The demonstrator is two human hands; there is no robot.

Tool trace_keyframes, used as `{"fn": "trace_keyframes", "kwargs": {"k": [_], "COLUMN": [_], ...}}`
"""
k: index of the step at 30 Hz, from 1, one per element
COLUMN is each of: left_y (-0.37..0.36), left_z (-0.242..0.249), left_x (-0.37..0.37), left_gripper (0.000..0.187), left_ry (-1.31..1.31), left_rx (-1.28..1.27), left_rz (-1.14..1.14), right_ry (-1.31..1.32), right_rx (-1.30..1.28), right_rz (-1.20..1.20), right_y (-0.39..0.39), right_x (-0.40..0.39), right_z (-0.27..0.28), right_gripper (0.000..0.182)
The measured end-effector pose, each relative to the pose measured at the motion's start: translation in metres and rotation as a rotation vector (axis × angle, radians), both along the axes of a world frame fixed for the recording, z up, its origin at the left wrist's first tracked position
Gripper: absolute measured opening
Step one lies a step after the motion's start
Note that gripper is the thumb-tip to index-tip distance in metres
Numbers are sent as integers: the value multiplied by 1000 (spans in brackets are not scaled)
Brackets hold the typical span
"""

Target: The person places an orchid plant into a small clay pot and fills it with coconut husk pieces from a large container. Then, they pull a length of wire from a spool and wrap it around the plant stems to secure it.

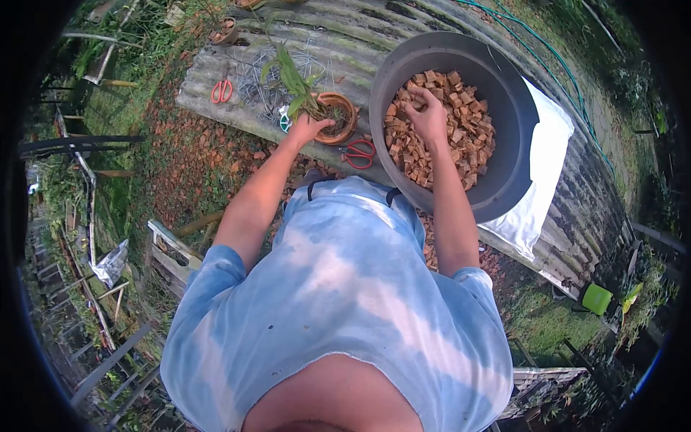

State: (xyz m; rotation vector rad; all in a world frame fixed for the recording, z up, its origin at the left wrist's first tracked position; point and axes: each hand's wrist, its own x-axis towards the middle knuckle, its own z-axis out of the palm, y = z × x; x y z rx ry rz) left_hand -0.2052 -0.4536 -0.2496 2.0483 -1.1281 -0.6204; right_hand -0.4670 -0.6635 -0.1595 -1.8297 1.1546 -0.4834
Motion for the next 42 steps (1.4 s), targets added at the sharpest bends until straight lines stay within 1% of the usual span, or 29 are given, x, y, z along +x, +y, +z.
{"fn": "trace_keyframes", "kwargs": {"k": [2,3,4,6,7,8,10,12,15,16,18,19,21,22,24,26,28,31,34,37,39,40,41,42], "left_y": [1,2,3,3,3,2,2,1,6,7,8,8,8,7,9,8,6,2,2,5,4,4,4,4], "left_z": [2,-8,-7,-6,-13,-20,-24,-21,-13,-8,-1,2,4,3,1,-3,-10,-12,-12,-8,1,9,16,20], "left_x": [2,6,6,7,8,8,7,7,2,-1,-3,-3,-6,-4,0,4,4,4,4,1,1,0,0,-1], "left_gripper": [78,73,73,72,72,72,72,72,74,72,69,68,65,65,66,68,69,71,70,68,70,70,70,71], "left_ry": [37,57,57,55,47,39,5,-50,-8,2,20,75,191,133,15,-2,-3,-6,-47,-87,-87,4,94,185], "left_rx": [3,-20,-29,-53,-79,-105,-118,-95,70,24,-71,-61,-39,-50,-62,-37,-25,-19,-19,-57,-102,-77,-53,-30], "left_rz": [-3,6,7,5,6,8,-7,-41,7,8,12,22,39,21,-18,-45,-57,-45,-33,-32,-31,-23,-15,-7], "right_ry": [-88,-129,-170,-357,-205,-195,-129,-27,176,252,335,378,402,410,428,462,515,618,628,545,542,542,548,554], "right_rx": [13,0,-12,-27,-28,-78,-140,-181,-233,-248,-251,-253,-222,-214,-229,-280,-359,-438,-447,-528,-457,-421,-383,-345], "right_rz": [18,38,56,167,252,304,424,504,596,620,664,687,761,797,959,1075,1148,1193,1015,1064,1151,1194,1152,1110], "right_y": [12,17,24,29,41,49,50,49,41,40,41,42,40,36,30,23,23,28,44,43,35,33,33,36], "right_x": [14,22,30,58,69,85,117,142,168,173,183,187,191,197,196,198,195,194,193,191,195,197,195,193], "right_z": [46,66,74,63,85,86,69,48,22,15,2,-3,-19,-30,-47,-60,-53,-45,-48,-53,-52,-52,-53,-38], "right_gripper": [37,37,37,36,32,35,39,37,35,34,38,41,39,38,37,37,37,34,31,25,30,33,38,43]}}
